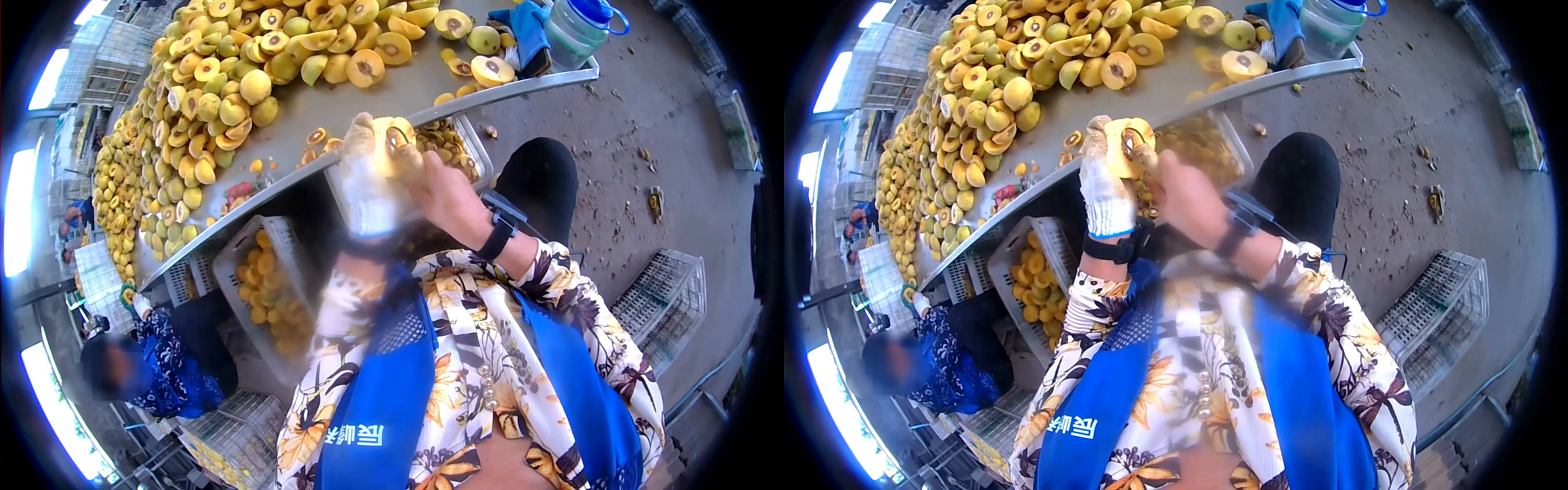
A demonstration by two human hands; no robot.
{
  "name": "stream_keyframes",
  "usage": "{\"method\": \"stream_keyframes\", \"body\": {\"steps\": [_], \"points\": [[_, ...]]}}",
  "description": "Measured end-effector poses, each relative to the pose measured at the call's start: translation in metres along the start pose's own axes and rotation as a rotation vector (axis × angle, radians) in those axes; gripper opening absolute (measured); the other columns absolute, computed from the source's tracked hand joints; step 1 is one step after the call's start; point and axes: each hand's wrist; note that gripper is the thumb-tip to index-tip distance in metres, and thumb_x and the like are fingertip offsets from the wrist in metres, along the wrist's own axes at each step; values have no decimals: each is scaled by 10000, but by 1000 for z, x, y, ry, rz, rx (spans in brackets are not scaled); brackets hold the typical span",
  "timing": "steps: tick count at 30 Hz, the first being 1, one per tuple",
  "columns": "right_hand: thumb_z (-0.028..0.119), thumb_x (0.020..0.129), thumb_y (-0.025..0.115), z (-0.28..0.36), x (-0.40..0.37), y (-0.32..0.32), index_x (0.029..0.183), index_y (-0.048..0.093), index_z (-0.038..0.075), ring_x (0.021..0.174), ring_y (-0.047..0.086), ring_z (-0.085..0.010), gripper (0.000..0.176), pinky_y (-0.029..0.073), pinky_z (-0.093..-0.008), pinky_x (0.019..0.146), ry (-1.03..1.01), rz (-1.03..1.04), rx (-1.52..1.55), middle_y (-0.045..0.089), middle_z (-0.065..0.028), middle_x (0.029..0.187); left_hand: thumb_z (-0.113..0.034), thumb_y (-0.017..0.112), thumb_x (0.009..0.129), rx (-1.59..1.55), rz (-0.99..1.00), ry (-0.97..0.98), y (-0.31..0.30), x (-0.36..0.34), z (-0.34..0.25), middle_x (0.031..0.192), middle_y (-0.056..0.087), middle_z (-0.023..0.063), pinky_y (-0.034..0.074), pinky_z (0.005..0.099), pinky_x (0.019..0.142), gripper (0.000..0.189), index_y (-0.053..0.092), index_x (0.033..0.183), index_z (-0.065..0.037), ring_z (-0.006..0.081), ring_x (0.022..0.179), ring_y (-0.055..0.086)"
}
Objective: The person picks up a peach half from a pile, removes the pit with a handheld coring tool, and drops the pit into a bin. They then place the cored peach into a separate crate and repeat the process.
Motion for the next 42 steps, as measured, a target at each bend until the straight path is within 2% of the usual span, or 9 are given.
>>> {"method": "stream_keyframes", "body": {"steps": [4,9,12,18,20,24,33,37,42], "points": [[92,830,554,9,-5,-1,874,406,-32,688,568,-444,197,435,-478,589,66,64,-9,572,-256,699,-265,466,958,-43,-34,-4,10,-7,-5,981,584,75,480,270,783,288,524,1105,-25,160,876,572],[80,809,542,-6,-12,9,914,434,-47,728,585,-426,197,460,-448,617,41,171,6,582,-263,739,-266,467,954,586,397,197,-26,17,-6,946,593,80,493,284,740,283,543,1040,-8,173,837,585],[88,809,552,2,-8,7,948,457,-48,757,585,-426,217,476,-429,654,182,236,33,589,-252,749,-157,632,746,762,479,363,-52,44,10,898,599,181,484,406,749,387,509,1063,27,339,793,592],[82,831,510,26,-8,5,1011,487,-9,448,510,-148,203,403,-292,398,434,307,534,529,-80,618,-405,529,917,259,4,-47,-22,-1,-1,993,589,72,520,282,677,435,529,1104,-12,154,842,594],[76,833,500,28,-12,12,1036,474,-1,420,481,-119,218,382,-273,368,458,314,606,512,-54,604,-401,547,905,682,-4,423,-39,3,26,958,587,69,517,285,659,409,532,1094,-39,156,811,589],[66,833,486,22,-17,27,1082,423,5,406,458,-122,264,374,-278,346,511,339,596,499,-46,600,-392,560,891,180,-9,43,-47,8,29,862,587,88,519,300,615,357,536,1035,-67,190,727,591],[75,816,490,31,-18,19,970,453,4,376,440,-93,174,348,-239,322,651,422,657,514,-43,608,-373,405,958,55,1,-240,-19,-5,0,667,582,75,401,231,522,429,581,805,-13,139,562,498],[74,804,508,23,-22,23,946,461,10,380,428,-91,162,348,-232,325,637,465,807,507,-30,602,-376,566,888,173,72,-104,-37,0,17,814,587,87,506,313,534,333,536,1066,-97,207,659,589],[50,839,514,20,-16,12,946,450,34,456,407,-83,126,336,-243,376,630,661,976,455,-21,625,-352,477,935,-142,101,-487,-20,-11,-11,719,580,74,460,273,579,334,580,922,-35,157,647,549]]}}
Point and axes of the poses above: each hand's wrist, its own x-axis towards the middle knuckle, its own y-axis out of the palm, z = x × y
